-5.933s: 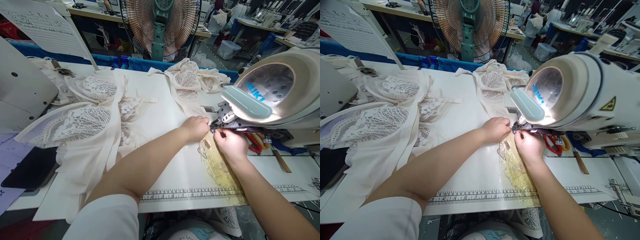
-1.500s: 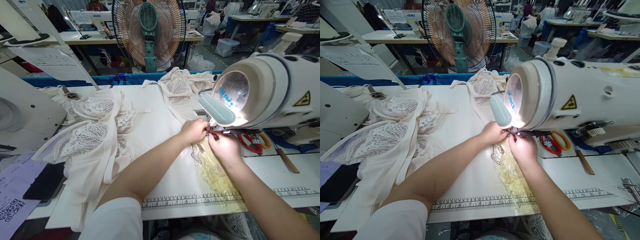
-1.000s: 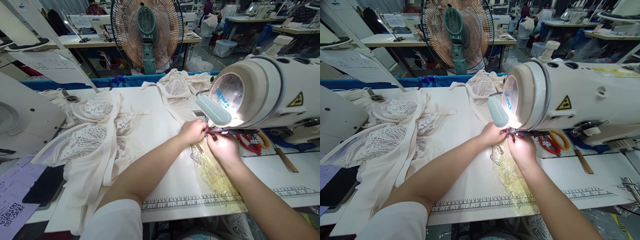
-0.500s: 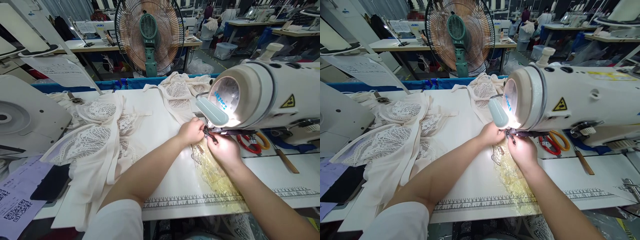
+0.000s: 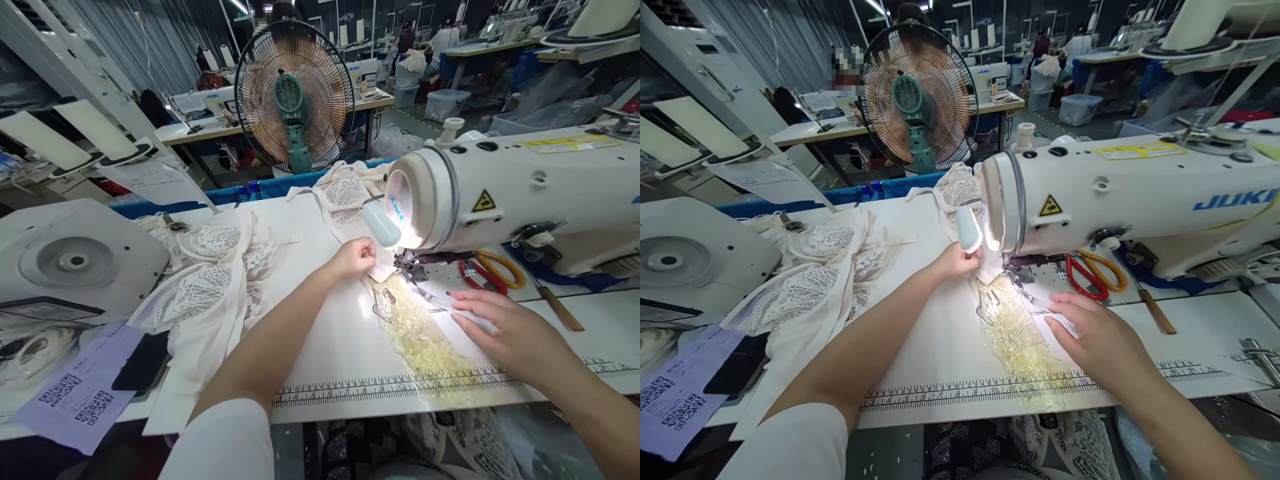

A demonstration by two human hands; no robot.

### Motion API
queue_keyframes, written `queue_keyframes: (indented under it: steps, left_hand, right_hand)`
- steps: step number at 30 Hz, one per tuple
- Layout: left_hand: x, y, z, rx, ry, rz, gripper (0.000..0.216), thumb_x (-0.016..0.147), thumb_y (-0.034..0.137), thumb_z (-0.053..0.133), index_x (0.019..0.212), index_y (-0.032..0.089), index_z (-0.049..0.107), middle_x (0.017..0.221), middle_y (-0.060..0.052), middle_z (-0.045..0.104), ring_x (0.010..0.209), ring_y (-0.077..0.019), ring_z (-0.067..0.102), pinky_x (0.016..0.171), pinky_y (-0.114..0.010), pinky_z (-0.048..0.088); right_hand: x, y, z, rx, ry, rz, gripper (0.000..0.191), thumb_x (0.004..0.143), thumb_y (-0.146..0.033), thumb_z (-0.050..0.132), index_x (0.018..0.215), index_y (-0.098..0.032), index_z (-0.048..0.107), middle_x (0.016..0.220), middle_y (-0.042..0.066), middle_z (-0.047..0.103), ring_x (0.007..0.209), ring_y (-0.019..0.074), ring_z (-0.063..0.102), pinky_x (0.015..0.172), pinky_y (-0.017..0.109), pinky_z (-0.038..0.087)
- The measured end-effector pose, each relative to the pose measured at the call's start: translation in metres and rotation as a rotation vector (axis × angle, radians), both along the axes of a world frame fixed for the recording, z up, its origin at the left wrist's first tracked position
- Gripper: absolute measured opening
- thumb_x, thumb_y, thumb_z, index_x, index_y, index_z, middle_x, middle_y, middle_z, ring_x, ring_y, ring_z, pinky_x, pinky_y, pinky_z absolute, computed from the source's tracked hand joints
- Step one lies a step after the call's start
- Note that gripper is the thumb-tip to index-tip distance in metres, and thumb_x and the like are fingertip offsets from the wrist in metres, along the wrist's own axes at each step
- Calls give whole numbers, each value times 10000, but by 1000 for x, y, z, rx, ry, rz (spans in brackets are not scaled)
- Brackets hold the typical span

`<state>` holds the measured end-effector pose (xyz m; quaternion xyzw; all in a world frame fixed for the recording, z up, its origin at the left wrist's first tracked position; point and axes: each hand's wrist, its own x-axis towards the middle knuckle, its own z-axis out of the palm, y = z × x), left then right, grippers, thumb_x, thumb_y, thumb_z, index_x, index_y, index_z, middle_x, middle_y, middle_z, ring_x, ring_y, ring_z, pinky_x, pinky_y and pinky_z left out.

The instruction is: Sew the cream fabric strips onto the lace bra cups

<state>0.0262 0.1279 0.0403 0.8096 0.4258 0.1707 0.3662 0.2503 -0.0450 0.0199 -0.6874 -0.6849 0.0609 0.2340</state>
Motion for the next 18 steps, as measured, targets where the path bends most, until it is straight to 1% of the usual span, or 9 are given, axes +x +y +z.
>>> queue_keyframes:
  steps: [1, 3, 5, 6, 9, 11, 13, 16, 18]
  left_hand:
    - [-2, -3, 2, 44, 52, 27, 110, 683, 73, 481, 688, 181, 456, 647, 21, 556, 684, -150, 581, 684, -280, 469]
    - [-3, -13, 8, 140, 151, 84, 109, 704, 81, 467, 721, 188, 479, 725, -9, 567, 776, -195, 581, 754, -333, 463]
    - [1, -25, 13, 224, 228, 119, 120, 741, 92, 443, 775, 183, 513, 877, -65, 587, 908, -244, 568, 835, -382, 445]
    - [5, -31, 14, 268, 269, 112, 139, 758, 97, 433, 817, 174, 533, 960, -92, 583, 966, -261, 555, 863, -392, 438]
    - [21, -49, 10, 382, 398, 14, 259, 810, 110, 398, 1014, 143, 555, 1162, -131, 540, 1083, -253, 525, 907, -351, 446]
    - [29, -57, 1, 407, 466, -50, 348, 862, 144, 361, 1178, 122, 504, 1270, -139, 497, 1113, -226, 526, 906, -311, 459]
    - [33, -61, -8, 407, 523, -99, 431, 906, 223, 356, 1306, 75, 415, 1381, -170, 417, 1190, -235, 489, 961, -309, 435]
    - [31, -60, -18, 446, 609, -169, 572, 930, 352, 376, 1384, 9, 323, 1459, -212, 319, 1323, -275, 353, 1079, -349, 324]
    - [28, -57, -19, 465, 635, -182, 607, 935, 404, 364, 1398, 13, 315, 1462, -210, 320, 1332, -280, 337, 1097, -369, 295]
  right_hand:
    - [5, -2, -3, -1, 9, -1, 314, 811, -472, 468, 844, -275, 711, 1073, 7, 676, 789, 178, 658, 479, 246, 505]
    - [11, -6, -10, 4, 19, 2, 327, 813, -483, 462, 846, -271, 710, 1073, 10, 675, 760, 173, 656, 486, 251, 512]
    - [12, -8, -14, 23, 27, 8, 334, 813, -484, 453, 833, -269, 707, 1067, 8, 677, 727, 168, 652, 490, 258, 514]
    - [11, -9, -16, 32, 33, 14, 334, 812, -482, 451, 826, -268, 706, 1063, 7, 678, 710, 164, 650, 492, 261, 514]
    - [5, -10, -15, 54, 75, 40, 338, 803, -477, 449, 806, -257, 705, 1046, 20, 684, 701, 170, 650, 494, 266, 509]
    - [1, -13, -11, 44, 120, 40, 349, 803, -477, 441, 789, -248, 704, 1039, 37, 687, 683, 174, 646, 495, 276, 504]
    - [1, -17, -7, 24, 161, 24, 374, 810, -502, 430, 774, -249, 705, 1044, 50, 686, 687, 184, 646, 501, 292, 503]
    - [16, -23, 2, 36, 245, 36, 443, 800, -627, 444, 780, -278, 715, 1036, 57, 688, 791, 205, 655, 489, 280, 501]
    - [34, -25, 11, 92, 295, 44, 513, 745, -737, 461, 798, -297, 719, 993, 60, 697, 841, 200, 645, 447, 243, 471]
